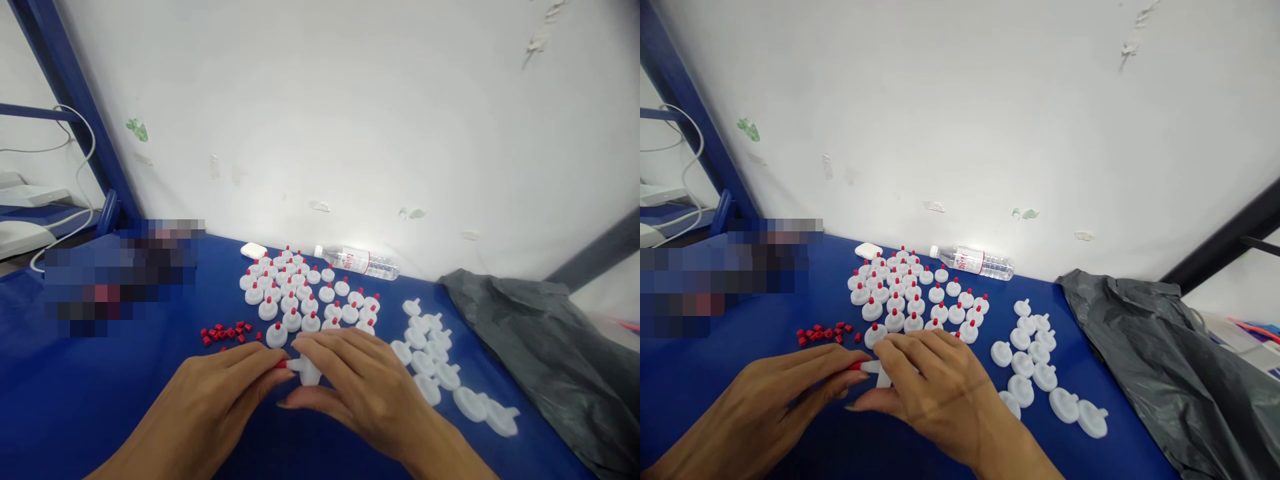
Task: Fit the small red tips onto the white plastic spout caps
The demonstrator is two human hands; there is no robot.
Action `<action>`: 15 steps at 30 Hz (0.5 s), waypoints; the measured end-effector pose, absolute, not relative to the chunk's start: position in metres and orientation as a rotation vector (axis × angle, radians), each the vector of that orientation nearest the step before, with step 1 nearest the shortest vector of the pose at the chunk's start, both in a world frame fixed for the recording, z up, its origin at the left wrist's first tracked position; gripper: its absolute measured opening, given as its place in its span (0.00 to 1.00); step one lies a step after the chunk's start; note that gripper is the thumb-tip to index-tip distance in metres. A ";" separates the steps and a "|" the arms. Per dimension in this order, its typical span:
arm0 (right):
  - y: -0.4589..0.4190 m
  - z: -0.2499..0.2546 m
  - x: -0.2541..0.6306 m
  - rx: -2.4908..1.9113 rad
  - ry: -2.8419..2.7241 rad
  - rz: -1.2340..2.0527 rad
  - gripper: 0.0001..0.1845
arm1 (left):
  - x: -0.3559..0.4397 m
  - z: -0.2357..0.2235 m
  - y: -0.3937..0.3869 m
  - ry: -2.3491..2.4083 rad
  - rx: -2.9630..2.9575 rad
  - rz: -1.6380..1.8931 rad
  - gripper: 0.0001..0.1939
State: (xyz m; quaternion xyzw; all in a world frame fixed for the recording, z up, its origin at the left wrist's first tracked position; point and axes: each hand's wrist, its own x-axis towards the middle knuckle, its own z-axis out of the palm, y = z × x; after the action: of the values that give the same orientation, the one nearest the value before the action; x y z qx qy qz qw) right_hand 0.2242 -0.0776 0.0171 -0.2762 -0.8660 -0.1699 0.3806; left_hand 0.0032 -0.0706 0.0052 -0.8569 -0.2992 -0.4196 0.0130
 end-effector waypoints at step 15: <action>-0.089 0.018 0.214 -0.650 -2.187 -0.381 0.16 | -0.007 -0.005 -0.081 -1.108 -3.042 -1.343 0.16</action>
State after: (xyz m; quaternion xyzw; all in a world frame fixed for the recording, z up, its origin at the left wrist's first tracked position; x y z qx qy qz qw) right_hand 0.2145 -0.0894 0.0182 -0.2571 -0.8655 -0.1506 0.4026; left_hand -0.0071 -0.0806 -0.0048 -0.8536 -0.3109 -0.3767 -0.1809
